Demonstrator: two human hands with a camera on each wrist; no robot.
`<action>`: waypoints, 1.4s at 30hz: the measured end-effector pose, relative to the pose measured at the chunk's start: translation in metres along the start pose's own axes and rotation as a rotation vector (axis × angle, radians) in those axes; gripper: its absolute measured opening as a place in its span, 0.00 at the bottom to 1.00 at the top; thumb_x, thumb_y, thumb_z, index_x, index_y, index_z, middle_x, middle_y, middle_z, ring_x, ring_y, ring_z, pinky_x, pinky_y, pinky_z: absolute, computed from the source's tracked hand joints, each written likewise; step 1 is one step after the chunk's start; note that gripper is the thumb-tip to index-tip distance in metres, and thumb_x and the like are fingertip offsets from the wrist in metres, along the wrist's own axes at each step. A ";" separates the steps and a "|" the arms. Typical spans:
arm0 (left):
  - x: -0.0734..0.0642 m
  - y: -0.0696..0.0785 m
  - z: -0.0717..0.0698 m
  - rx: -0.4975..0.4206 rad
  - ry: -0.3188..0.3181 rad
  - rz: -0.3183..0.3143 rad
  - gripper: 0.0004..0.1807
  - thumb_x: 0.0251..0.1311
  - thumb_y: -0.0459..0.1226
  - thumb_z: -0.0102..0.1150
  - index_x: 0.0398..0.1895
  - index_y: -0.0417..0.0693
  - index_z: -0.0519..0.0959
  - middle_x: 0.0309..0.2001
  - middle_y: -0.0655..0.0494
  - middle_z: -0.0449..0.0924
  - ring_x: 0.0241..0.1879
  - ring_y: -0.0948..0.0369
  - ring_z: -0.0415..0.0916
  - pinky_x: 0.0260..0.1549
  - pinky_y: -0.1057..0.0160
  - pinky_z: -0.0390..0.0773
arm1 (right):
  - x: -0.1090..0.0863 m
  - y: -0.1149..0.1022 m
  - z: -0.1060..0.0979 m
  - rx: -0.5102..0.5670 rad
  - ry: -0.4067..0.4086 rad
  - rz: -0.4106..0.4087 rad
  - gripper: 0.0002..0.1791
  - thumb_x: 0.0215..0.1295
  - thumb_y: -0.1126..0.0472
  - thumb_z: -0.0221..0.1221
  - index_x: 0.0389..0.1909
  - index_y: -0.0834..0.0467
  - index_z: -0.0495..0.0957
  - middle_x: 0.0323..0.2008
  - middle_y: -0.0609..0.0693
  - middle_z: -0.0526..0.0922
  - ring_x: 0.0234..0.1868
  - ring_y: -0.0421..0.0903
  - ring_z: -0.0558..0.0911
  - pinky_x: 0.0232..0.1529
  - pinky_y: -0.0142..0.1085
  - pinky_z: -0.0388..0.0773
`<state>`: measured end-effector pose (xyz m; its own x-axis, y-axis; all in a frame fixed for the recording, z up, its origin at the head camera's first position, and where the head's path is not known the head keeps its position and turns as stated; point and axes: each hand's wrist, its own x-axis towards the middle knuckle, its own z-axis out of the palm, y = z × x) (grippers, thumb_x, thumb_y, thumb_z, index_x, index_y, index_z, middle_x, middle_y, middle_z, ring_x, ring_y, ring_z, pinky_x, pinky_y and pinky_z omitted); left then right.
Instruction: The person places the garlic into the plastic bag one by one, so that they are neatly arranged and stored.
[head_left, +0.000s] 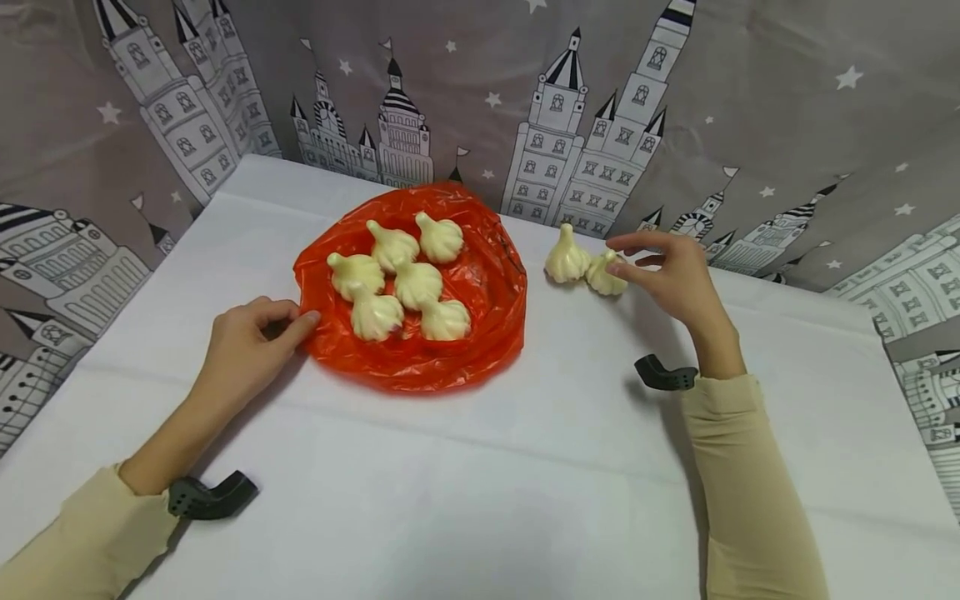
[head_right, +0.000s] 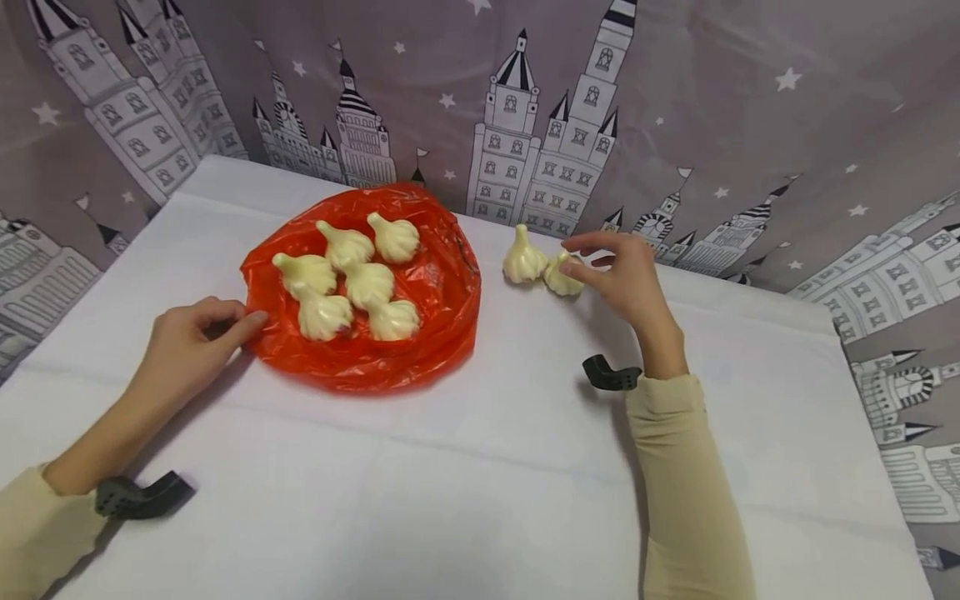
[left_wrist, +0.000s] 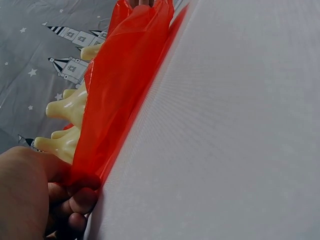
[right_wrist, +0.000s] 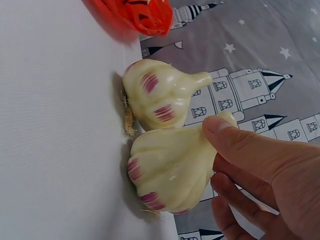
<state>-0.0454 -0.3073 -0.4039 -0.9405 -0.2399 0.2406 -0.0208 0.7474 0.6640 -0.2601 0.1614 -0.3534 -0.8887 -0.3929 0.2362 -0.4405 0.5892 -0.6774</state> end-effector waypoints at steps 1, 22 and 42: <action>-0.001 0.000 0.000 -0.003 0.003 0.003 0.11 0.71 0.41 0.66 0.34 0.41 0.85 0.31 0.47 0.78 0.32 0.63 0.66 0.33 0.70 0.64 | 0.001 0.000 0.001 0.001 0.000 -0.007 0.16 0.65 0.61 0.73 0.53 0.57 0.89 0.51 0.55 0.90 0.53 0.45 0.84 0.54 0.33 0.82; -0.001 0.002 0.001 -0.029 0.010 0.015 0.11 0.71 0.40 0.66 0.31 0.43 0.84 0.28 0.48 0.75 0.31 0.61 0.66 0.31 0.69 0.64 | 0.000 0.001 0.003 -0.042 0.025 -0.018 0.10 0.64 0.63 0.74 0.45 0.59 0.91 0.46 0.57 0.90 0.50 0.44 0.84 0.57 0.46 0.82; -0.001 0.001 0.001 -0.018 -0.013 -0.009 0.12 0.72 0.42 0.65 0.34 0.42 0.85 0.29 0.47 0.76 0.32 0.59 0.66 0.31 0.70 0.65 | -0.007 -0.007 -0.021 -0.053 0.152 0.019 0.13 0.59 0.59 0.77 0.43 0.60 0.92 0.41 0.48 0.93 0.40 0.28 0.82 0.44 0.22 0.78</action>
<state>-0.0448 -0.3056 -0.4039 -0.9446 -0.2387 0.2251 -0.0238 0.7342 0.6785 -0.2532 0.1754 -0.3358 -0.9042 -0.2723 0.3290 -0.4258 0.6334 -0.6461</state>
